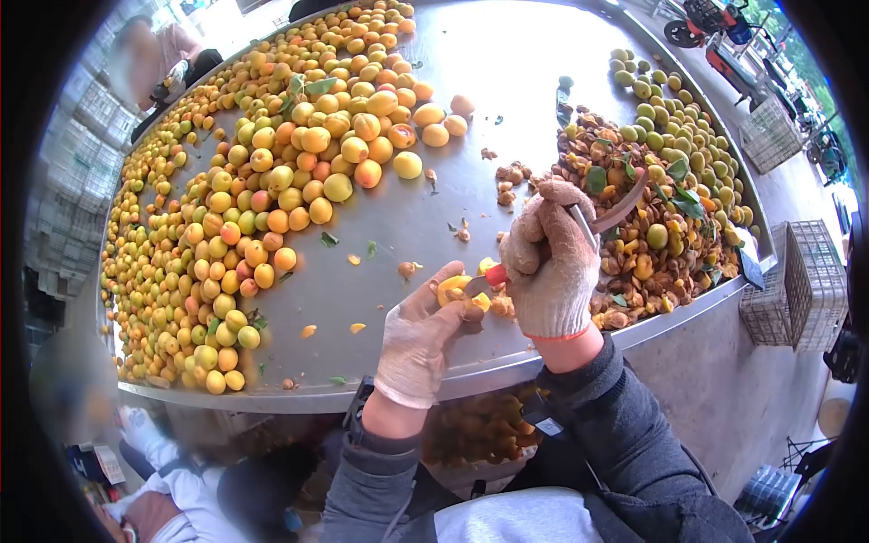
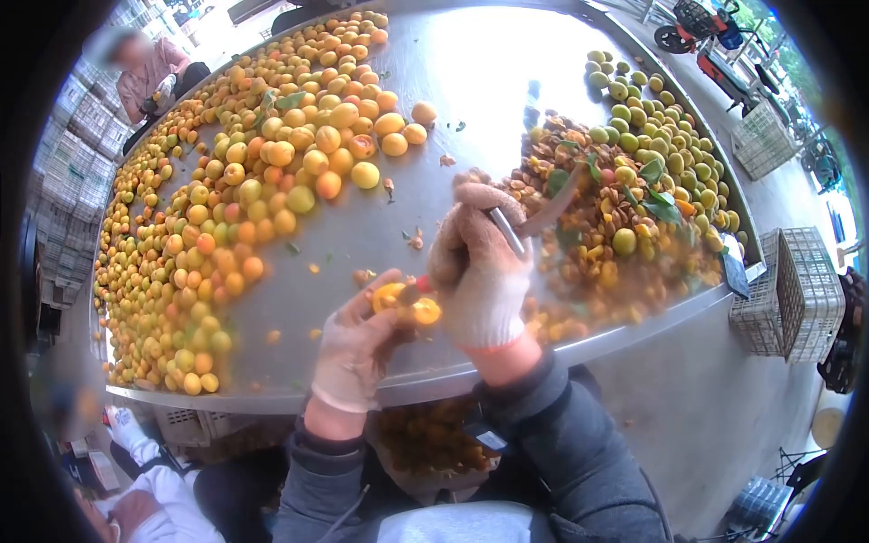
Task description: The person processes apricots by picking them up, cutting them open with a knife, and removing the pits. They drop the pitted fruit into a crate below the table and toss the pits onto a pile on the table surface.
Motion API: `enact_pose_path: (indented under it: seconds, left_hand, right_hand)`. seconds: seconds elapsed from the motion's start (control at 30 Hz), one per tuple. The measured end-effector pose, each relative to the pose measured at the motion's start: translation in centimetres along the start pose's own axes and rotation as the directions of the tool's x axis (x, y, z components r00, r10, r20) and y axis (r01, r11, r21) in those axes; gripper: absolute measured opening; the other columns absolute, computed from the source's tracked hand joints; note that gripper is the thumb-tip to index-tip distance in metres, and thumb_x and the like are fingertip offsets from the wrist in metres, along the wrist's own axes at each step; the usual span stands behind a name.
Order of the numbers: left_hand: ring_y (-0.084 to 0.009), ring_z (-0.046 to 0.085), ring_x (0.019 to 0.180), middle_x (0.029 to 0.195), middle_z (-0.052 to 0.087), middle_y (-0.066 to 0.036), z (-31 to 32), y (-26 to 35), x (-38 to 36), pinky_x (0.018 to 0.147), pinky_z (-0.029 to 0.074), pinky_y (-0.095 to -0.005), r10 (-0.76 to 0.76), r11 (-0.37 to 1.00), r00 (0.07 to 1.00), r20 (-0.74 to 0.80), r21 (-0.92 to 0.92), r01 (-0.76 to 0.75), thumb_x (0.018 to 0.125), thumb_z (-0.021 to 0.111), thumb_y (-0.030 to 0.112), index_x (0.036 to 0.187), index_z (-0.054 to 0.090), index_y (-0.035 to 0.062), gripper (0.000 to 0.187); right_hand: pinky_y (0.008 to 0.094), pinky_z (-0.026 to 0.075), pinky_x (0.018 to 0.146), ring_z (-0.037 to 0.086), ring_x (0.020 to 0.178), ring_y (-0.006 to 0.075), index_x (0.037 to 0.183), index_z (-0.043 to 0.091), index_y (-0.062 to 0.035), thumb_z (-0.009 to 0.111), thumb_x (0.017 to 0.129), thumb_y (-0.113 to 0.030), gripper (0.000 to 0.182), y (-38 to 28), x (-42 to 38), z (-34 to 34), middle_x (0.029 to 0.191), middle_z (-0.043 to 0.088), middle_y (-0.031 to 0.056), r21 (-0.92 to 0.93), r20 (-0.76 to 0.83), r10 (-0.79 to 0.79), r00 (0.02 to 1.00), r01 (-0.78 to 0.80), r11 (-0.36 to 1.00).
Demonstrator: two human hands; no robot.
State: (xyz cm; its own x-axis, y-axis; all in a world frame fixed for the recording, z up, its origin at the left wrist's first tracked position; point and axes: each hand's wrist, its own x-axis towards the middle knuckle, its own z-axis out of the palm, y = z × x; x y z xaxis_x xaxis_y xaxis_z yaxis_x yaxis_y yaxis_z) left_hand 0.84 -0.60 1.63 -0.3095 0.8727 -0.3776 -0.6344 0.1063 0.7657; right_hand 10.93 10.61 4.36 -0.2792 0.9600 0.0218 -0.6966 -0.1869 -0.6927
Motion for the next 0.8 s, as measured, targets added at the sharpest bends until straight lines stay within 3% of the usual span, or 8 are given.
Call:
enact_pose_path:
  seconds: [0.2, 0.3, 0.37, 0.5, 0.6, 0.67, 0.73, 0.8]
  left_hand:
    - [-0.0161, 0.066, 0.086, 0.110, 0.063, -0.011, -0.1, 0.5, -0.3, 0.080, 0.057, -0.0290, -0.002, 0.989, 0.994, 0.107, -0.150, 0.018, 0.089, 0.058, -0.003, 0.133, 0.049, -0.0046, 0.045]
    - [-0.0140, 0.065, 0.087, 0.111, 0.063, -0.011, 0.7, 0.2, -0.3, 0.079, 0.056, -0.0266, 0.041, 0.999, 0.997, 0.059, -0.014, -0.040, 0.089, 0.057, -0.004, 0.133, 0.049, -0.0049, 0.045]
    - [-0.0116, 0.064, 0.087, 0.110, 0.064, -0.011, 1.6, -0.3, -0.2, 0.078, 0.054, -0.0237, 0.266, 0.912, 0.961, -0.076, 0.343, -0.225, 0.088, 0.057, -0.005, 0.133, 0.049, -0.0060, 0.046]
    - [-0.0102, 0.063, 0.086, 0.109, 0.064, -0.011, 0.8, -1.1, 0.1, 0.076, 0.052, -0.0219, 0.487, 0.674, 0.872, 0.052, 0.612, -0.413, 0.088, 0.056, -0.006, 0.134, 0.049, -0.0065, 0.046]
    - [-0.0122, 0.064, 0.084, 0.108, 0.064, -0.011, 1.2, 0.4, -0.4, 0.077, 0.054, -0.0242, 0.285, 0.819, 0.958, 0.022, 0.514, -0.255, 0.087, 0.055, -0.007, 0.133, 0.050, -0.0054, 0.047]
    - [-0.0140, 0.065, 0.083, 0.106, 0.064, -0.011, 0.5, 0.2, -0.1, 0.077, 0.055, -0.0264, 0.061, 0.996, 0.996, 0.063, 0.061, -0.065, 0.086, 0.055, -0.009, 0.133, 0.050, -0.0044, 0.048]
    - [-0.0147, 0.065, 0.082, 0.106, 0.064, -0.011, 1.0, 0.1, -0.1, 0.077, 0.055, -0.0272, 0.032, 0.999, 0.999, 0.041, 0.031, -0.033, 0.086, 0.055, -0.010, 0.134, 0.049, -0.0048, 0.048]
    - [-0.0154, 0.066, 0.082, 0.105, 0.064, -0.011, 1.2, -0.1, -0.1, 0.077, 0.056, -0.0280, -0.008, 1.000, 1.000, 0.020, 0.002, 0.008, 0.086, 0.054, -0.010, 0.134, 0.048, -0.0051, 0.049]
  right_hand:
    - [0.0231, 0.028, 0.043, 0.035, 0.049, 0.0091, 0.108, 0.056, -0.0088, 0.043, 0.097, -0.006, 0.017, 0.5, 1.2, -1.5, 0.069, 0.043, 0.0000, 0.308, -0.075, 0.198, 0.977, -0.166, 0.937]
    - [0.0230, 0.029, 0.044, 0.035, 0.050, 0.0097, 0.109, 0.054, -0.0105, 0.042, 0.098, -0.007, 0.016, 1.0, 1.4, -1.9, 0.070, 0.042, 0.0001, 0.366, -0.145, 0.243, 0.959, -0.176, 0.914]
    - [0.0220, 0.029, 0.043, 0.034, 0.049, 0.0086, 0.106, 0.054, -0.0116, 0.045, 0.098, -0.010, 0.012, 1.3, 1.4, -1.5, 0.069, 0.041, -0.0011, 0.384, -0.211, 0.281, 0.936, -0.185, 0.905]
    - [0.0203, 0.029, 0.040, 0.031, 0.046, 0.0072, 0.104, 0.053, -0.0130, 0.047, 0.099, -0.012, 0.007, 1.2, 1.6, -1.7, 0.066, 0.038, -0.0021, 0.446, -0.273, 0.371, 0.888, -0.225, 0.866]
    - [0.0207, 0.029, 0.041, 0.032, 0.048, 0.0074, 0.105, 0.053, -0.0130, 0.046, 0.099, -0.012, 0.009, 1.3, 1.7, -2.9, 0.068, 0.039, -0.0018, 0.505, -0.207, 0.405, 0.891, -0.257, 0.824]
    - [0.0212, 0.029, 0.043, 0.033, 0.049, 0.0079, 0.107, 0.053, -0.0127, 0.045, 0.098, -0.011, 0.012, 1.7, 1.7, -3.6, 0.069, 0.041, -0.0016, 0.532, -0.158, 0.408, 0.899, -0.271, 0.802]
    - [0.0198, 0.029, 0.042, 0.033, 0.049, 0.0072, 0.104, 0.054, -0.0128, 0.045, 0.099, -0.011, 0.011, 1.9, 1.5, -3.3, 0.069, 0.041, -0.0020, 0.626, -0.025, 0.471, 0.882, -0.354, 0.695]
    - [0.0196, 0.030, 0.040, 0.033, 0.047, 0.0062, 0.107, 0.053, -0.0126, 0.045, 0.100, -0.014, 0.010, 1.5, 1.4, -2.3, 0.067, 0.038, -0.0025, 0.618, -0.115, 0.479, 0.870, -0.315, 0.721]
